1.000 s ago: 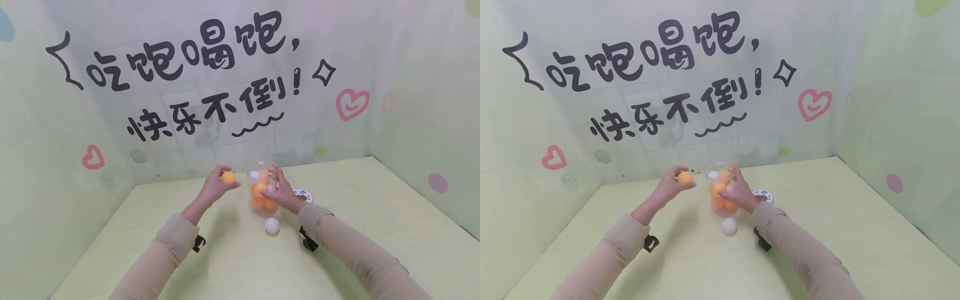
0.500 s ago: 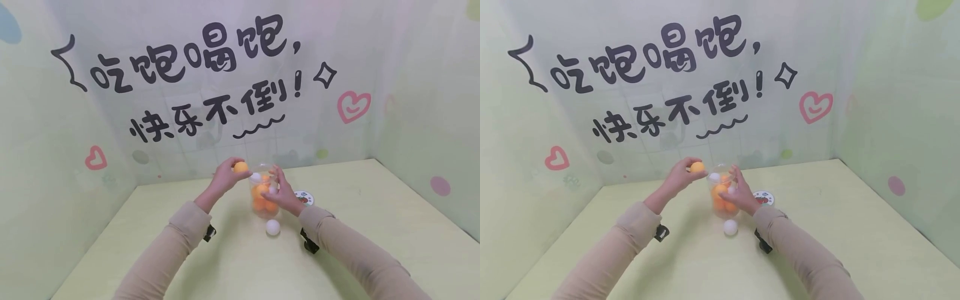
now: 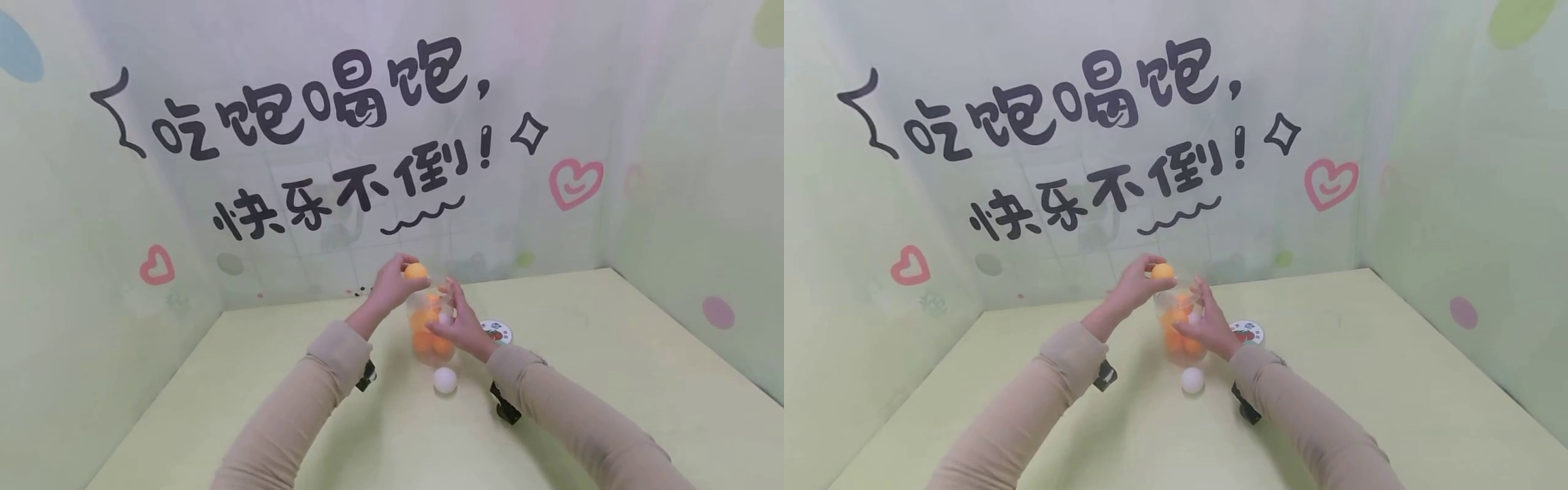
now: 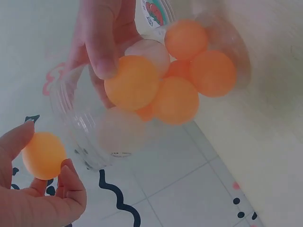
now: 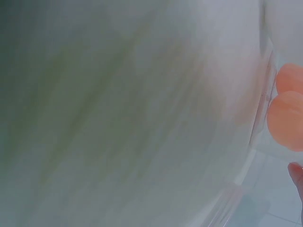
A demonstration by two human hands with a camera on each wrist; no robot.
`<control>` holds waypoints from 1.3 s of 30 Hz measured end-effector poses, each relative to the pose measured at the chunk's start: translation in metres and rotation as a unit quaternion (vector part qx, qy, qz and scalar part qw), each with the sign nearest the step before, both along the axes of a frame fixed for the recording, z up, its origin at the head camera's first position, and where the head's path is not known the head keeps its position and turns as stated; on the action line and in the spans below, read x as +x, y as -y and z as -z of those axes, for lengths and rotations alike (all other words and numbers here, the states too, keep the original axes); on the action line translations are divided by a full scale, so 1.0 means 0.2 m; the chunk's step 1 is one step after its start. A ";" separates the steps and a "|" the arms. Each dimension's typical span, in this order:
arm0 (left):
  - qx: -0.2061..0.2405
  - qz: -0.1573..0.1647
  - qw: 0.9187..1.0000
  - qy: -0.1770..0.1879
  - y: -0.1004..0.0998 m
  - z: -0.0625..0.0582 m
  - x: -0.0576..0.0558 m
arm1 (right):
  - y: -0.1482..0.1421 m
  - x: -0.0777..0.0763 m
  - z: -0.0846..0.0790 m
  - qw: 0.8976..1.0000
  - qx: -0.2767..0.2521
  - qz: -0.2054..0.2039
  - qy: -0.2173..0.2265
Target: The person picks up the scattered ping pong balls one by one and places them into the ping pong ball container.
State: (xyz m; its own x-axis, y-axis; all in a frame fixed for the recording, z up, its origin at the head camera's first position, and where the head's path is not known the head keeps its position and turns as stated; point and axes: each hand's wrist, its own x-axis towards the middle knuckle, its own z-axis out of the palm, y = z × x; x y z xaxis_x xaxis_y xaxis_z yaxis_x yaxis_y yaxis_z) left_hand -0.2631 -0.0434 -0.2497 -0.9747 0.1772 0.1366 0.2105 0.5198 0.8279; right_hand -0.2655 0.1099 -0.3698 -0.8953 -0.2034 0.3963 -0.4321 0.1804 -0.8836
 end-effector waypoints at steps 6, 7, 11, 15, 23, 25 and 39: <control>0.002 0.008 1.000 0.003 -0.03 0.04 -0.02 | 0.00 0.00 0.01 1.000 -0.010 -0.004 0.001; 0.000 0.006 1.000 0.002 -0.04 0.04 -0.02 | 0.00 0.00 0.01 1.000 -0.013 -0.007 -0.001; -0.009 0.002 1.000 0.000 -0.05 0.05 -0.03 | 0.01 0.00 0.01 1.000 -0.015 -0.009 -0.005; -0.013 0.009 1.000 -0.005 -0.06 0.04 -0.04 | 0.01 0.00 0.00 1.000 -0.011 -0.008 -0.004; -0.036 0.025 0.999 -0.021 -0.07 0.04 -0.04 | 0.01 0.00 0.01 1.000 -0.003 0.002 -0.004; -0.038 0.026 0.999 -0.019 -0.06 0.04 -0.03 | 0.01 0.01 0.01 1.000 0.001 0.003 -0.005; 0.034 0.026 0.998 -0.051 0.04 0.12 -0.05 | 0.02 0.11 -0.11 1.000 -0.002 -0.007 0.004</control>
State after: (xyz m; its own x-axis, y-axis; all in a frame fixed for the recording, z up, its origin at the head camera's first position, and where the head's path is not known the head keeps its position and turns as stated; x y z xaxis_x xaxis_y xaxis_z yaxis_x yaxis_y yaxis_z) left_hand -0.2728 -0.0518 -0.2729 -0.9448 0.2136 0.2485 0.3209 0.4499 0.8334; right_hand -0.2436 0.1050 -0.3471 -0.8953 -0.2140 0.3908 -0.4281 0.1703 -0.8875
